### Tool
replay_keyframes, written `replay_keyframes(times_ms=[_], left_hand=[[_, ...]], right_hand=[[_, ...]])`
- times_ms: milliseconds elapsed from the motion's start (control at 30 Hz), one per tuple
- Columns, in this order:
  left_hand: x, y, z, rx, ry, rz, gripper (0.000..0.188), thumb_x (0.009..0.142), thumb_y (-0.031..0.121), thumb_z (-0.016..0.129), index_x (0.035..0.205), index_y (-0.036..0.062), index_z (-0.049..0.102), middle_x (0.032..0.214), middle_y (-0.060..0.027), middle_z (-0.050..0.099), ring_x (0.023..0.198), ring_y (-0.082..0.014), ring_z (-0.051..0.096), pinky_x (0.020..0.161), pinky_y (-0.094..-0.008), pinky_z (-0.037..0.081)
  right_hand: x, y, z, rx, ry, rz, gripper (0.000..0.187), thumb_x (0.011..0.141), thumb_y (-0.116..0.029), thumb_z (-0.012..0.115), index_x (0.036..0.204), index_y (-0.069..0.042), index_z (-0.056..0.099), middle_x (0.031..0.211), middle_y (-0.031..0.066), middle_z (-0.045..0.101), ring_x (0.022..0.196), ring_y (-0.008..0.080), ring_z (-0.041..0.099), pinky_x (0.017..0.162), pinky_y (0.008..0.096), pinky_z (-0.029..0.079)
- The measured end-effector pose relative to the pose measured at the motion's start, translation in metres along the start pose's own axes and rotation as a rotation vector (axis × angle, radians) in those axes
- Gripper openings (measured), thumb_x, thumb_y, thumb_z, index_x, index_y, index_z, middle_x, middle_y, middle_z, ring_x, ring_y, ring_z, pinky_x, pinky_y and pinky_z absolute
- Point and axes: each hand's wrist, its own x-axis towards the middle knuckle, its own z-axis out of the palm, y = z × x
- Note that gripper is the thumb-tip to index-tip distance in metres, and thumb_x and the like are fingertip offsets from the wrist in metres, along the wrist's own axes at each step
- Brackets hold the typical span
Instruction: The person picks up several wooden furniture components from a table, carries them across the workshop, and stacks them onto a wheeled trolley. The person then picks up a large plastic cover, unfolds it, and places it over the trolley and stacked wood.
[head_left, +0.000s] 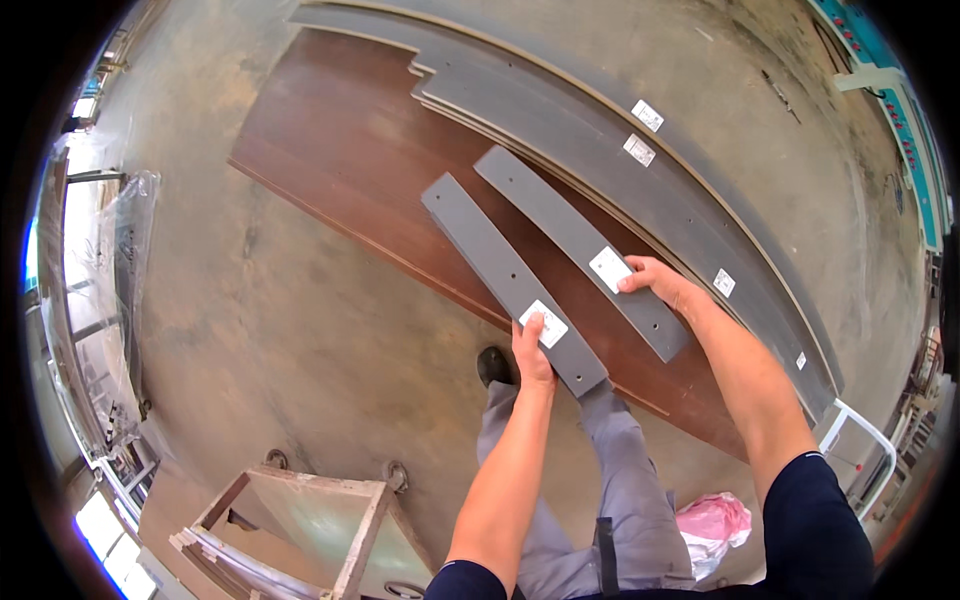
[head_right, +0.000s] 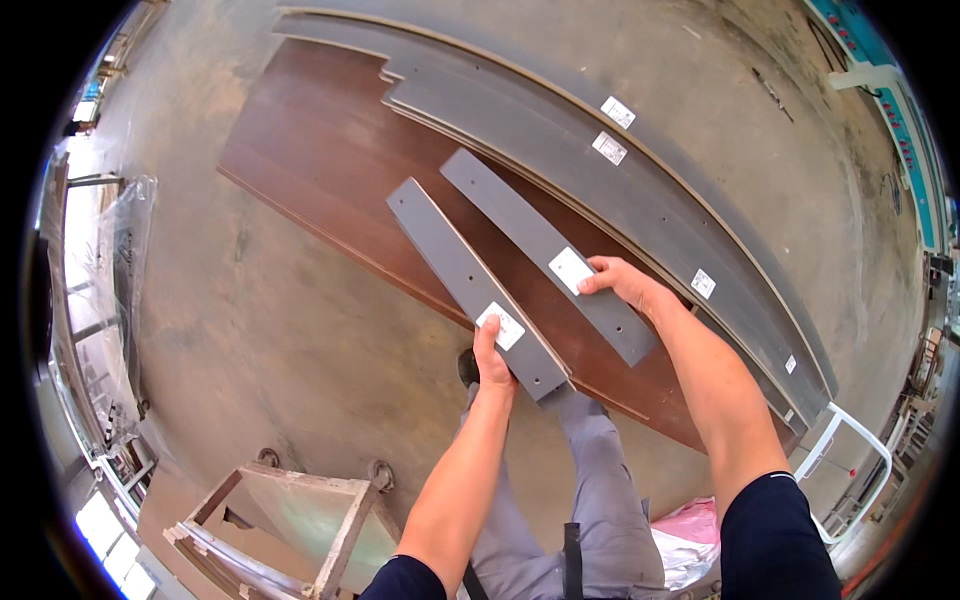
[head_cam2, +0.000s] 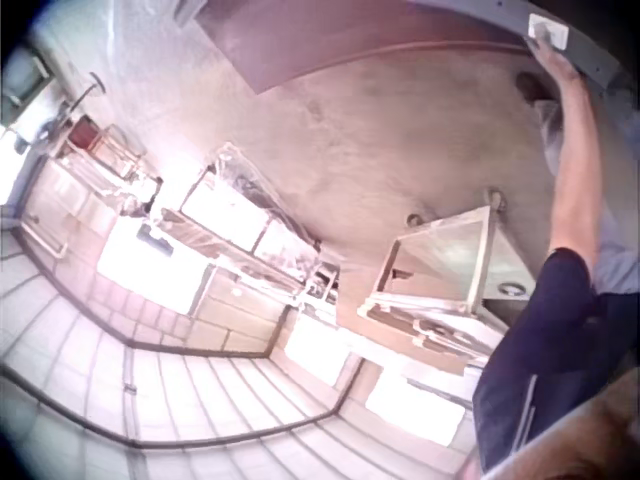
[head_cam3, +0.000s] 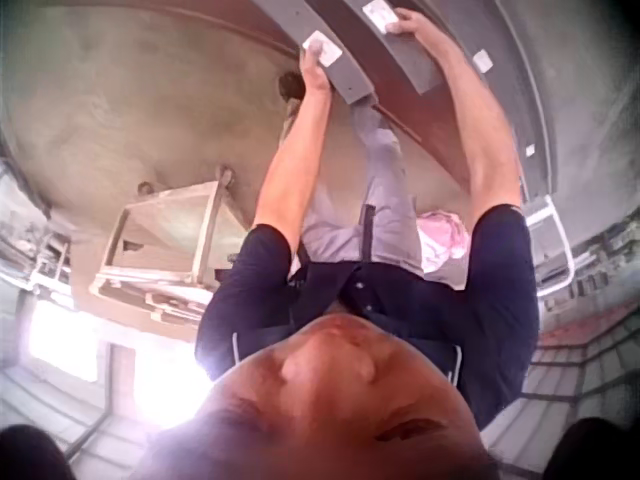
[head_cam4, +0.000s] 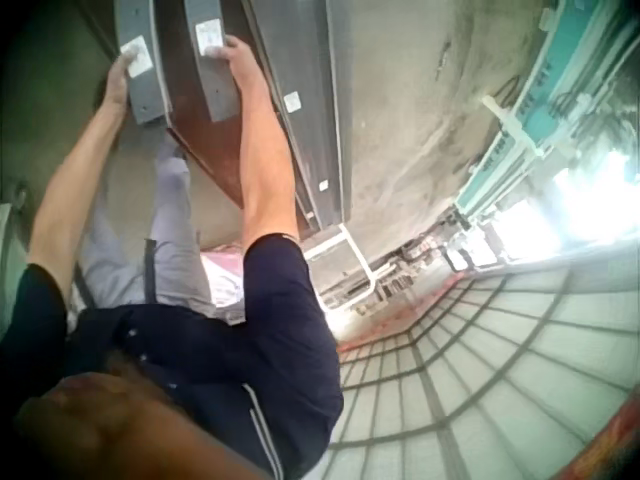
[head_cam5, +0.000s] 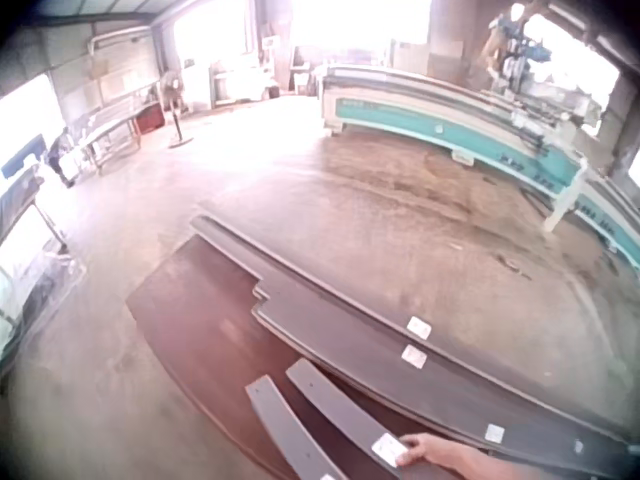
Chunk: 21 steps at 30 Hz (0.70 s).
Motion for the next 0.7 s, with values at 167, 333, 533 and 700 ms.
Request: replay_keyframes(times_ms=[167, 333, 533, 700], left_hand=[[0.039, -0.031, 0.004, 0.002, 0.034, -0.014, 0.046, 0.081, 0.037, 0.056, 0.113, 0.0041, 0.050, 0.098, -0.0076, 0.058, 0.087, -0.0192, 0.058, 0.075, -0.0306, 0.049], [0.025, -0.021, -0.015, 1.082, 0.251, -0.032, 0.082, 0.083, 0.053, 0.054, 0.132, -0.0077, 0.030, 0.137, -0.0244, 0.030, 0.130, -0.0378, 0.021, 0.107, -0.0401, 0.019], [0.053, -0.008, 0.021, 0.617, 0.227, 0.112, 0.065, 0.088, 0.027, 0.058, 0.135, -0.0061, 0.028, 0.133, -0.0154, 0.040, 0.122, -0.0236, 0.038, 0.102, -0.0320, 0.028], [0.075, -0.019, 0.056, 0.494, 0.200, 0.149, 0.046, 0.089, 0.015, 0.057, 0.127, -0.0039, 0.040, 0.120, -0.0100, 0.051, 0.108, -0.0188, 0.048, 0.095, -0.0306, 0.036]], right_hand=[[0.038, -0.016, -0.020, -0.068, -0.117, -0.019, 0.065, 0.067, -0.027, 0.070, 0.121, 0.002, 0.051, 0.107, 0.0109, 0.059, 0.097, 0.0177, 0.054, 0.088, 0.0302, 0.040], [0.000, 0.032, -0.031, -0.710, 0.371, -0.293, 0.066, 0.085, -0.036, 0.056, 0.134, 0.003, 0.035, 0.137, 0.0185, 0.037, 0.129, 0.0248, 0.034, 0.105, 0.0328, 0.028], [-0.110, 0.135, -0.036, -0.109, 0.529, -0.132, 0.054, 0.085, -0.021, 0.057, 0.130, 0.004, 0.040, 0.133, 0.0181, 0.044, 0.123, 0.0258, 0.043, 0.101, 0.0344, 0.035], [-0.173, 0.189, 0.002, -0.097, 0.459, 0.015, 0.049, 0.084, -0.018, 0.059, 0.126, 0.003, 0.046, 0.127, 0.0162, 0.049, 0.118, 0.0242, 0.047, 0.097, 0.0326, 0.038]])
